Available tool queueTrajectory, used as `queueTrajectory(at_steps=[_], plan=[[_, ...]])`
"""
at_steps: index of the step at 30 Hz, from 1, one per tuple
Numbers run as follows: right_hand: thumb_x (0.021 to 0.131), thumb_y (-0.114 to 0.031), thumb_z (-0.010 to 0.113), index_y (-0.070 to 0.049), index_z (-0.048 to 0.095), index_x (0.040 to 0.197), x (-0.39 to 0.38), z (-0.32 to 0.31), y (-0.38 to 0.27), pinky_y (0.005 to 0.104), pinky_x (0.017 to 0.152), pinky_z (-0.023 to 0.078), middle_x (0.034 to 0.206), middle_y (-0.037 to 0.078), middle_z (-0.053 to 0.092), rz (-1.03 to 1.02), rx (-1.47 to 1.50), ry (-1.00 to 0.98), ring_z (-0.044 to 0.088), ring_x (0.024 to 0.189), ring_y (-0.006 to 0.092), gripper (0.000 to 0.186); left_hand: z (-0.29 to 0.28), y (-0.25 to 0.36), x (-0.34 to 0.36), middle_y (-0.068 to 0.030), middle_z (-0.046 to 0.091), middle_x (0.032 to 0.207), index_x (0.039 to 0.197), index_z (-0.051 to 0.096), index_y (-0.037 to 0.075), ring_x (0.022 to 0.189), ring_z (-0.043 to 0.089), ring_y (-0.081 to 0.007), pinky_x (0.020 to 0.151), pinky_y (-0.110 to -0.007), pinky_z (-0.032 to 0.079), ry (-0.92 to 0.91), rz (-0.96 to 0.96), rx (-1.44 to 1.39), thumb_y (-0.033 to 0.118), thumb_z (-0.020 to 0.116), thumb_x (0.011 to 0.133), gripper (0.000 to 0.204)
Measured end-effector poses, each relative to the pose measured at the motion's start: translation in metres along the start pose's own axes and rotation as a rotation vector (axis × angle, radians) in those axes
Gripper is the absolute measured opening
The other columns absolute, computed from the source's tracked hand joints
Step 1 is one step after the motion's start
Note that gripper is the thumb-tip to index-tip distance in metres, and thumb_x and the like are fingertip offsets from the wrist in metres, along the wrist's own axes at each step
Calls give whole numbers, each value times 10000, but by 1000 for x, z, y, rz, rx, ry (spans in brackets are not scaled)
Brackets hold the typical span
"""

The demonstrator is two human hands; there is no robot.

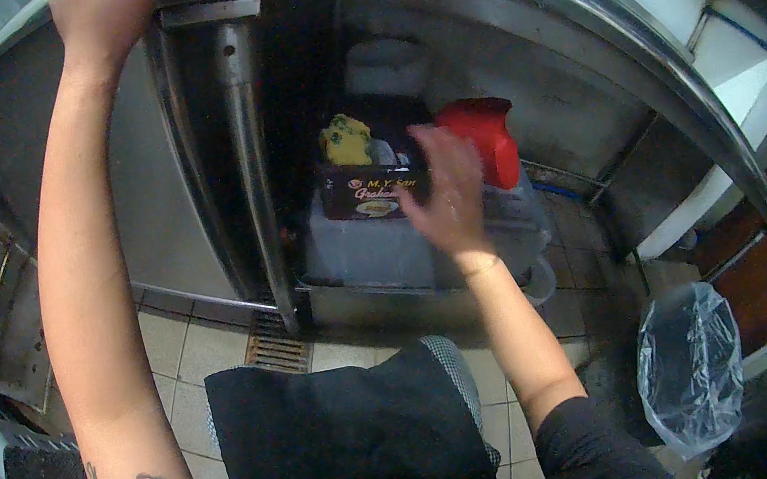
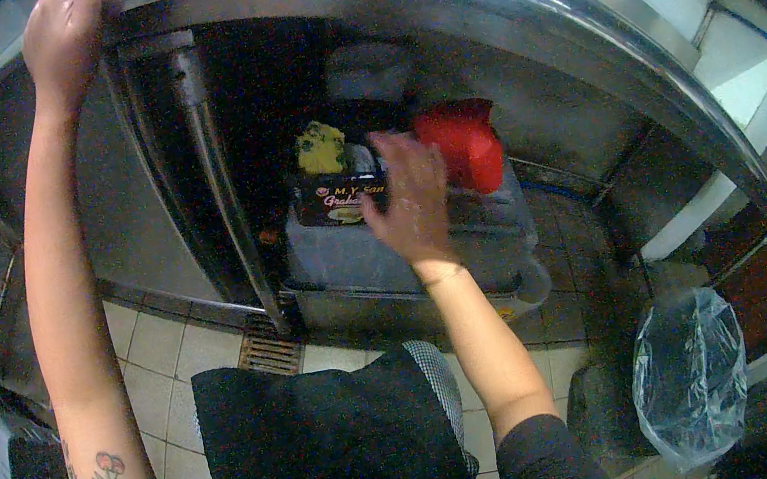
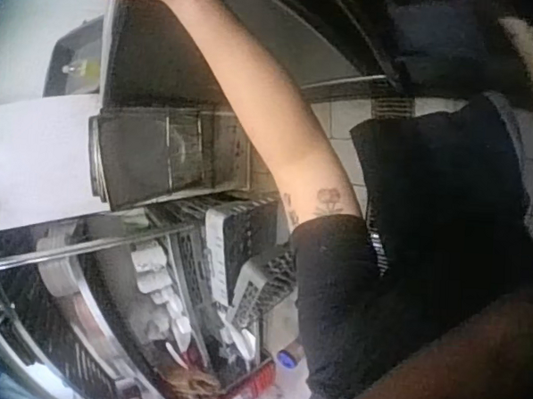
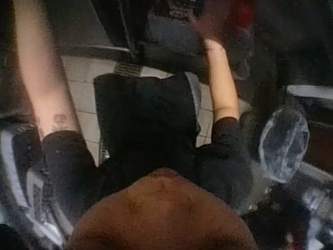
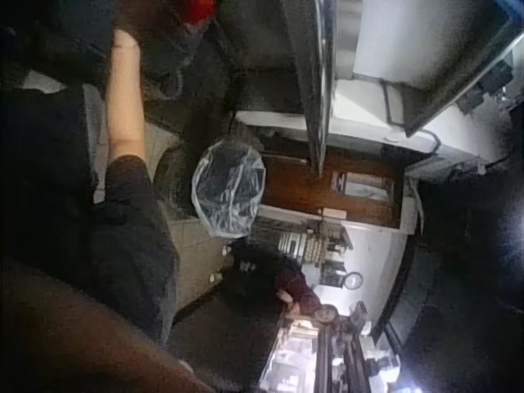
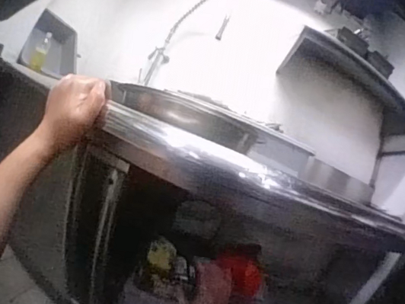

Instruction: The person clears dishes into a plastic bin, wipes the stainless steel workstation with a squeegee, and then prepares a bowl with water and a sponge to continue cleaning the area.

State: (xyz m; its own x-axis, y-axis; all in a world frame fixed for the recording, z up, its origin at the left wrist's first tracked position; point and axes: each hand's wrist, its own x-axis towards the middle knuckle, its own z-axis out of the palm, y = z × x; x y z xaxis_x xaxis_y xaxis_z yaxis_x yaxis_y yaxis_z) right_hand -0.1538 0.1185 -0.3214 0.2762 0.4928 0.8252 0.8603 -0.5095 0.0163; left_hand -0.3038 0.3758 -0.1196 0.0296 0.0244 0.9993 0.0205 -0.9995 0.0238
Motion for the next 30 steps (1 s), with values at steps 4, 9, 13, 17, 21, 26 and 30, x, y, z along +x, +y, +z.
queueTrajectory(at_steps=[4,9,13,17,21,26,30], plan=[[719,-196,664,-87,566,1033,-7,33,14,437,867,392,1032,107,580,14,6,-316,525,1003,293,347,9,10,2,-160,547,588,603,535,25,606,555,-361,586,-441,420,40,65,13,270,365,848,386],[692,-132,649,-121,586,853,-59,-18,-38,374,730,411,821,59,564,13,124,-362,541,832,249,173,15,-14,0,-195,545,623,627,528,25,643,550,-390,617,-467,410,31,77,65,282,366,855,381],[632,-119,682,-117,588,802,-98,-80,-49,342,676,362,712,31,493,-198,183,-323,494,720,222,194,20,-27,-1,-213,538,644,665,546,18,667,545,-405,627,-479,399,-55,-15,4,300,352,864,396],[618,-153,713,-138,652,809,-86,-187,-41,347,689,355,701,11,512,-76,338,-503,496,720,210,202,12,8,-13,-174,574,742,795,548,29,724,560,-344,665,-403,426,-99,71,76,290,376,908,332],[677,-318,681,-152,693,813,-30,-313,-39,357,720,338,717,-37,550,-135,322,-497,495,711,175,215,0,-32,-8,-173,596,788,871,583,68,788,569,-375,694,-421,439,-146,46,175,322,362,907,339],[818,-332,579,-74,599,1110,6,-440,-36,353,809,383,954,35,615,-149,-216,61,530,890,165,391,18,-6,-8,-150,580,691,724,556,59,728,575,-342,677,-458,419,-14,47,141,254,393,861,289],[822,-123,615,11,474,1246,81,-437,19,286,948,379,1163,94,563,157,66,268,521,1080,187,467,18,1,-5,-132,580,680,689,541,57,728,577,-322,678,-448,412,-57,94,124,244,397,854,288]])
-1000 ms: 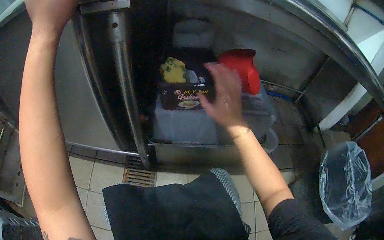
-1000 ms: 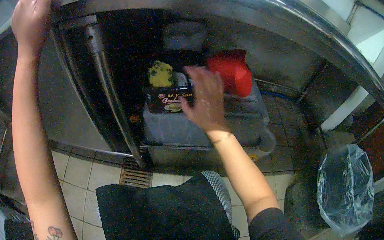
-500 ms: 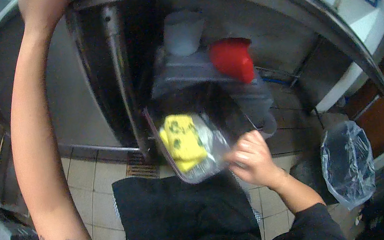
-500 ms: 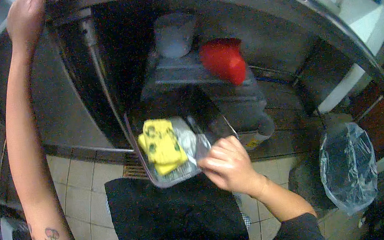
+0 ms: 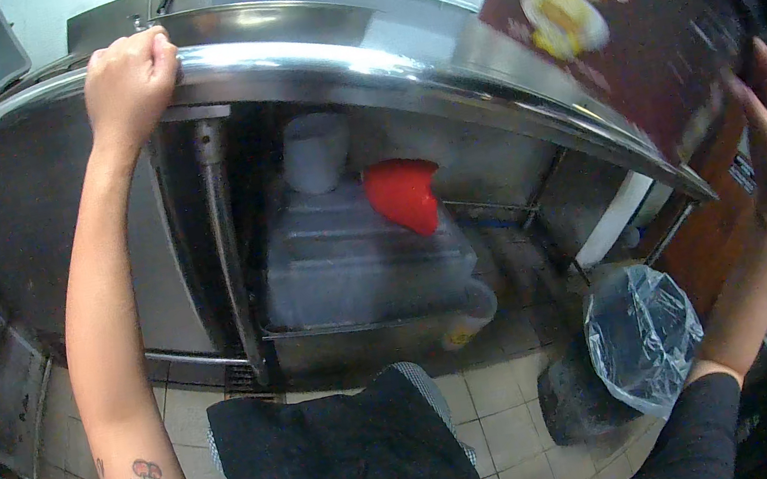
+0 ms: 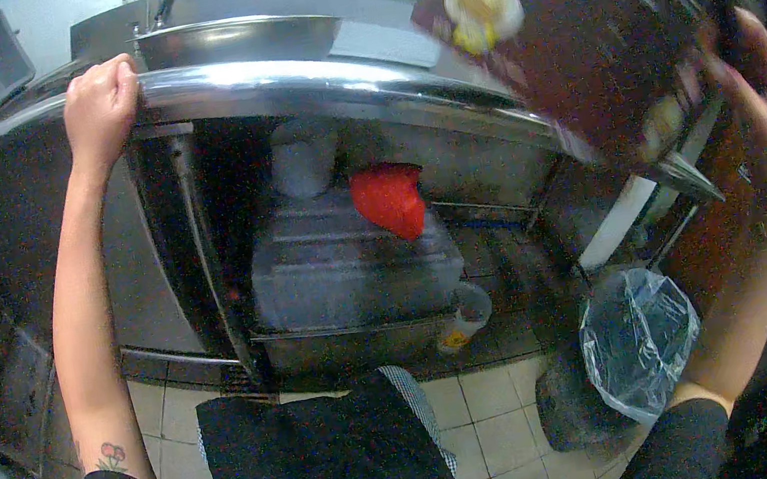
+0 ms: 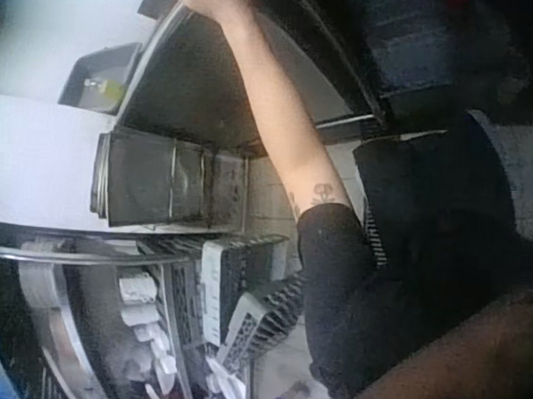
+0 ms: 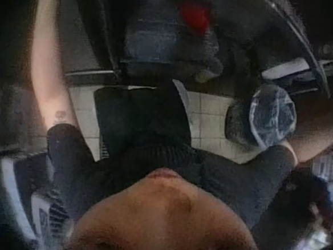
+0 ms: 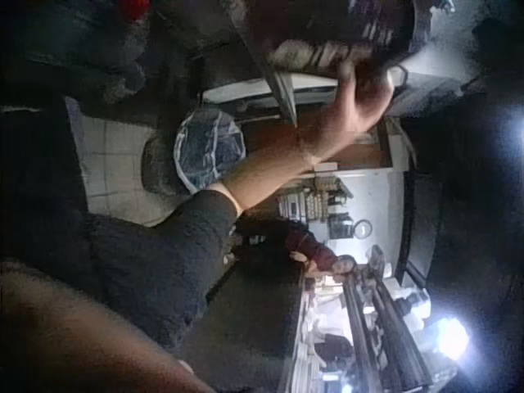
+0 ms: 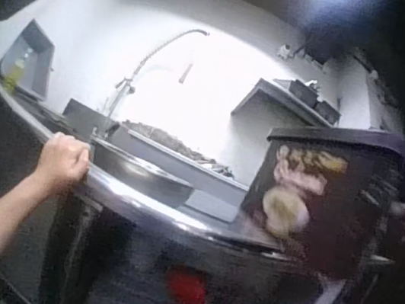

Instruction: The person clears dishes into a plastic bin, wipes the stainless steel workstation with a squeegee, and then prepares a bowl with water and a sponge to continue cleaning the area.

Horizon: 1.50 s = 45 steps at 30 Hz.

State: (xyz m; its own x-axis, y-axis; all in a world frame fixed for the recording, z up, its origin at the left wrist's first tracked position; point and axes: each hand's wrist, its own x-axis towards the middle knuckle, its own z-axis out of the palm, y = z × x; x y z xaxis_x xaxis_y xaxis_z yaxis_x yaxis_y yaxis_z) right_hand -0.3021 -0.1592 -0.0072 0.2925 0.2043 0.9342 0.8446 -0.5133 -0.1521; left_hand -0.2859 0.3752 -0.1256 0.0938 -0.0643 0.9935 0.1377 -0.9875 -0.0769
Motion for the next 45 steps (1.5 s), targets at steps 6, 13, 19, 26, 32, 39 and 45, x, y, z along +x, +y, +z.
queueTrajectory(at_steps=[6,13,19,26,32,39,45], plan=[[764,-188,685,-9,581,1100,83,129,55,270,868,423,1038,59,622,-129,-46,-278,566,954,143,394,9,-11,-12,-131,573,654,677,545,68,712,576,-321,667,-439,416,29,6,-11,254,410,846,286],[711,-212,703,-16,609,1041,66,200,83,293,788,463,930,94,652,-70,-188,-428,603,857,173,395,-20,-10,3,-171,593,793,858,592,49,767,565,-371,672,-456,428,-41,-115,16,329,360,887,365],[706,-155,639,-42,580,986,16,170,51,376,818,413,939,109,589,-180,-284,-155,545,897,284,308,-53,41,11,-76,567,763,786,573,75,754,528,-255,765,-371,377,-80,-110,10,161,476,778,131],[677,-218,630,-100,582,859,22,170,48,381,718,337,791,57,561,-13,-201,-238,517,742,236,222,-58,51,20,-89,551,801,809,574,64,859,513,-262,915,-412,293,-364,-254,21,216,403,778,231],[706,-246,658,-131,583,992,85,159,30,340,709,333,824,24,583,455,-12,-456,555,771,197,317,-61,54,58,-91,547,877,876,569,72,941,484,-268,957,-425,256,-736,-353,-19,220,392,793,246],[603,-210,766,-193,401,1316,131,237,81,452,956,371,1236,168,412,269,124,-935,425,1130,358,801,-63,52,71,-117,519,919,936,533,51,982,466,-310,986,-480,240,-923,-408,54,177,394,853,206],[570,-292,780,-152,465,1195,195,257,141,400,850,466,1061,164,482,354,399,-1076,504,1018,334,714,-73,128,129,-113,545,959,974,517,2,937,514,-239,913,-357,363,-705,-1004,-143,88,477,900,120]])
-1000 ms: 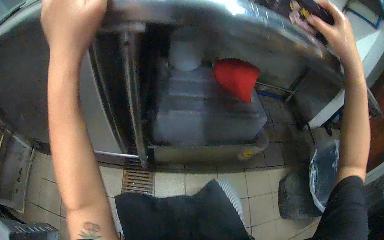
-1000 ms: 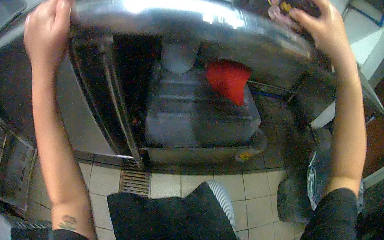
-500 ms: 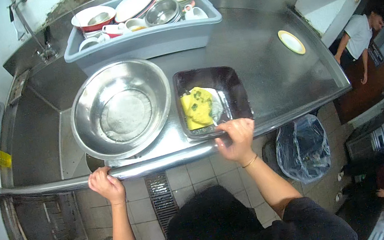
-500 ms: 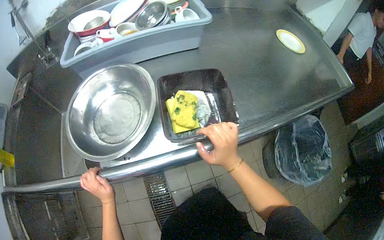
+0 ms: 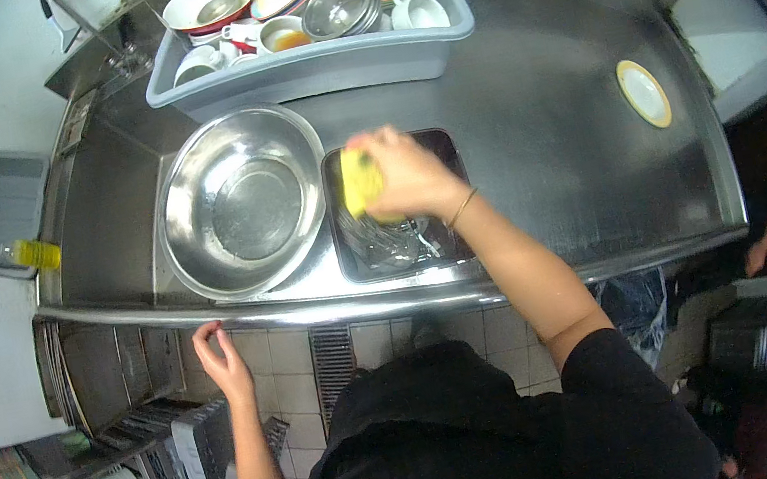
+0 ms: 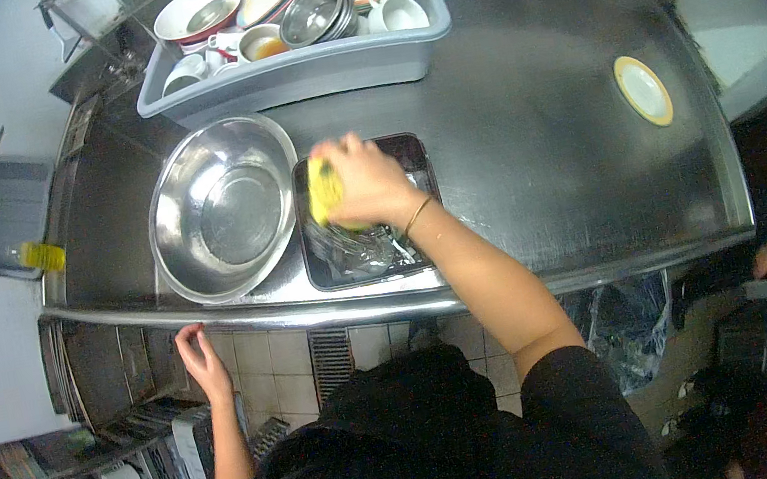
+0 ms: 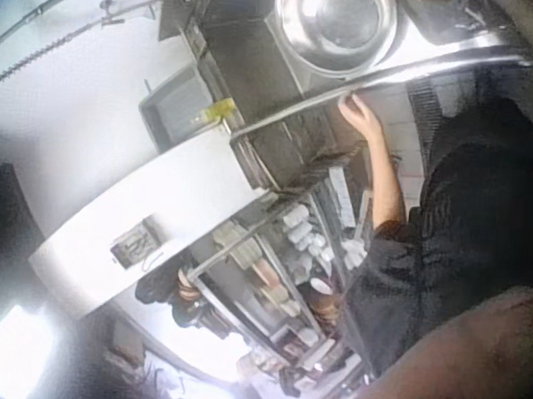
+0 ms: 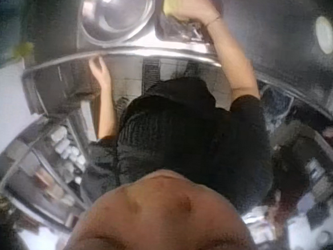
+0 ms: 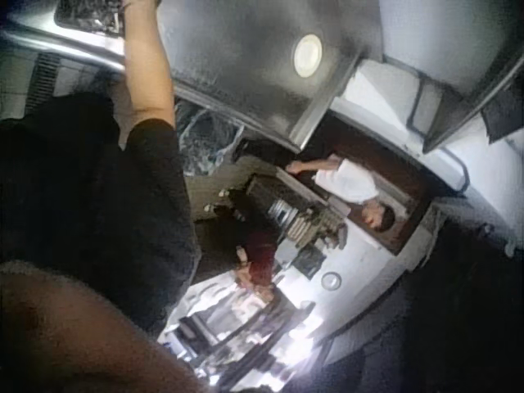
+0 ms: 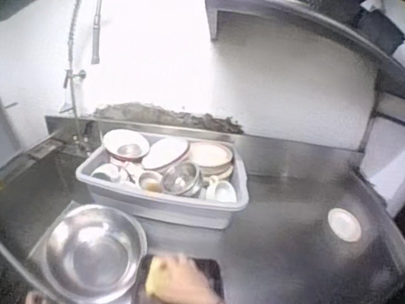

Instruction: The person clears dishes into a plastic bin, wipes the stainless steel workstation with a squeegee, and then prepares a bowl with water and a sponge to continue cleaning the area.

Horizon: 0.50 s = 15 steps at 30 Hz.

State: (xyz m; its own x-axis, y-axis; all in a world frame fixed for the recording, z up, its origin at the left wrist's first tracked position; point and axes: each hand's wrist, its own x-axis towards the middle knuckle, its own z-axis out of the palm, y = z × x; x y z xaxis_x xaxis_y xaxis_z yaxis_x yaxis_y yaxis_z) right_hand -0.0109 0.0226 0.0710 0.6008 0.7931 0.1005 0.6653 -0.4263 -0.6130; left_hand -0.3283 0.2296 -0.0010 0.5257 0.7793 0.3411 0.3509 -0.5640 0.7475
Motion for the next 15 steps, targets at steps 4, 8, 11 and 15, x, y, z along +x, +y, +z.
queueTrajectory(at_steps=[4,8,11,15], plan=[[636,-383,785,-48,376,1268,56,-16,-27,382,980,375,1191,230,452,-202,455,179,459,1139,345,823,27,42,-45,-105,549,942,996,500,-18,923,515,-189,870,-319,397,74,-84,-94,57,503,890,130],[655,-451,777,-30,213,1359,85,-7,-52,391,1044,303,1317,276,343,-336,554,-19,358,1246,362,995,46,68,-48,-112,523,993,1074,460,-9,920,521,-174,864,-308,412,98,-95,-175,48,500,893,193],[694,-482,743,-43,18,1413,84,5,-59,392,1063,273,1388,318,221,-399,614,-195,269,1308,369,1111,46,79,-30,-118,507,1026,1114,434,-2,915,530,-182,880,-315,405,182,-67,-217,38,503,891,237],[763,-473,684,-72,110,1415,90,17,-29,382,978,382,1361,252,333,-42,884,-364,460,1162,287,957,51,86,-3,-111,522,997,1101,446,-2,912,531,-181,887,-315,393,214,-23,-283,18,523,870,244]])
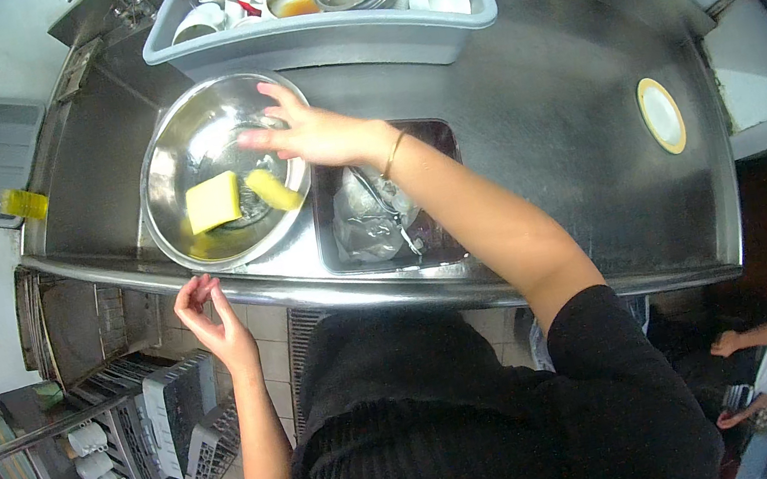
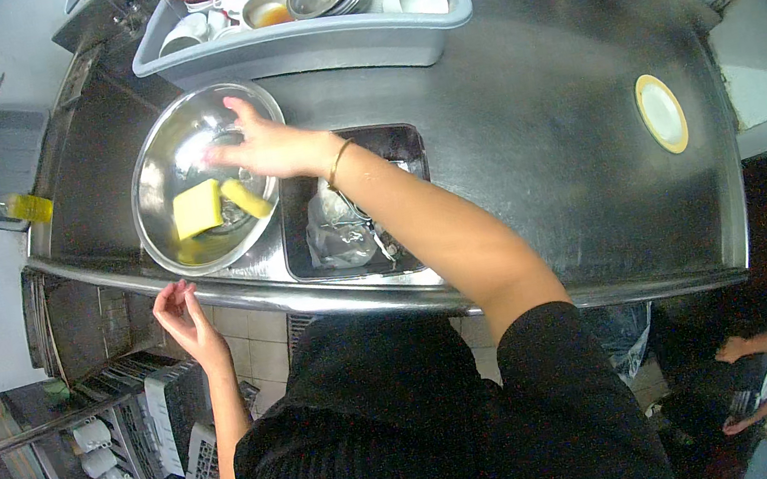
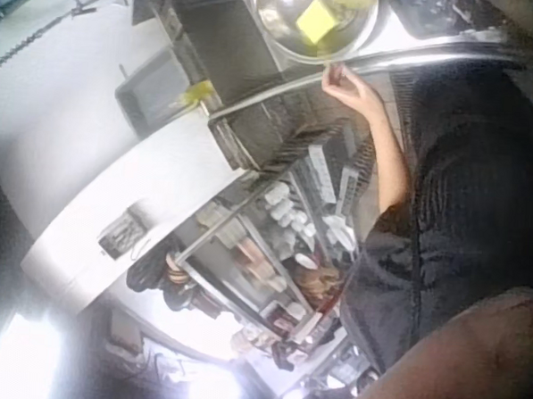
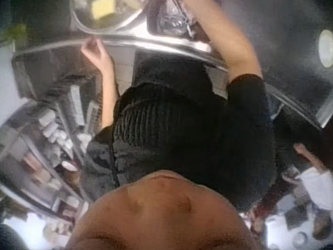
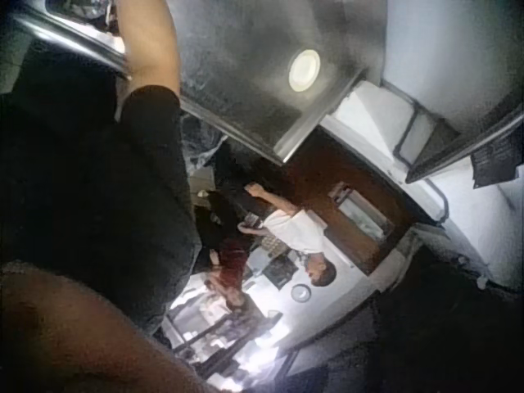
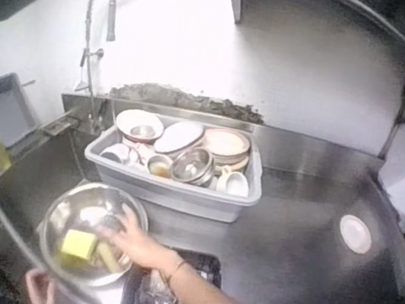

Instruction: The person clears dishes into a plastic bin, wipes the stainless steel workstation with a squeegee, and then prepares a bowl with water and a sponge to continue cleaning the area.

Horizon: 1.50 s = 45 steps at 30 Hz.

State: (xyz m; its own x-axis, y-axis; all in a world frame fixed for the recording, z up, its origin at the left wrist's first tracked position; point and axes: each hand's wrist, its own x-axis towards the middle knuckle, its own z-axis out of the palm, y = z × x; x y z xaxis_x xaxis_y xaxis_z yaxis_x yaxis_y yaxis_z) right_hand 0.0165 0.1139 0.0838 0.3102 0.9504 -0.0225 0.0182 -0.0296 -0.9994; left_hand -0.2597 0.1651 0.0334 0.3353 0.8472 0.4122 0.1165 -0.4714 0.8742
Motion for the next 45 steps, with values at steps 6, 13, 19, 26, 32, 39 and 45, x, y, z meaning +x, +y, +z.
queueTrajectory(at_steps=[6,13,19,26,32,39,45], plan=[[773,-359,674,-43,547,1058,-61,-39,20,375,773,503,1051,143,590,103,-545,-28,598,921,234,444,5,-19,6,-111,536,1003,1081,468,-8,912,532,-175,860,-304,405,-141,62,128,11,533,853,238],[725,-255,646,-76,615,956,-99,8,79,409,745,503,1002,142,574,447,-1262,49,611,887,303,293,36,-21,62,-127,602,932,975,589,35,902,563,-292,832,-386,405,-605,244,327,83,588,781,200],[768,-159,577,25,574,956,-121,7,15,424,765,489,1018,209,543,621,-1097,400,591,880,366,262,39,-32,74,-140,595,907,1030,598,40,897,562,-320,820,-393,425,-889,328,281,159,581,808,253],[717,-21,584,27,455,1185,-116,43,47,398,921,412,1107,207,501,453,-1215,651,473,1094,350,488,30,-43,82,-159,588,919,1082,576,12,890,563,-330,798,-398,442,-983,399,178,147,614,776,337],[733,-38,542,-53,561,1085,-70,35,71,404,932,396,1119,124,530,238,-1442,425,499,1065,302,353,26,-57,91,-161,606,944,1087,584,14,902,574,-324,814,-388,448,-1016,450,94,129,632,768,342],[773,-125,575,-53,606,885,-71,-1,78,383,799,461,889,110,606,141,-1387,387,589,884,276,136,16,-63,97,-154,618,959,1067,604,34,916,581,-321,821,-387,452,-1058,447,95,167,636,776,322],[771,-142,626,-5,569,777,-63,49,51,418,677,485,670,158,588,448,-769,1016,597,673,328,148,10,-66,102,-152,615,937,1056,605,38,892,580,-320,791,-387,456,-1095,427,67,185,632,776,318]])
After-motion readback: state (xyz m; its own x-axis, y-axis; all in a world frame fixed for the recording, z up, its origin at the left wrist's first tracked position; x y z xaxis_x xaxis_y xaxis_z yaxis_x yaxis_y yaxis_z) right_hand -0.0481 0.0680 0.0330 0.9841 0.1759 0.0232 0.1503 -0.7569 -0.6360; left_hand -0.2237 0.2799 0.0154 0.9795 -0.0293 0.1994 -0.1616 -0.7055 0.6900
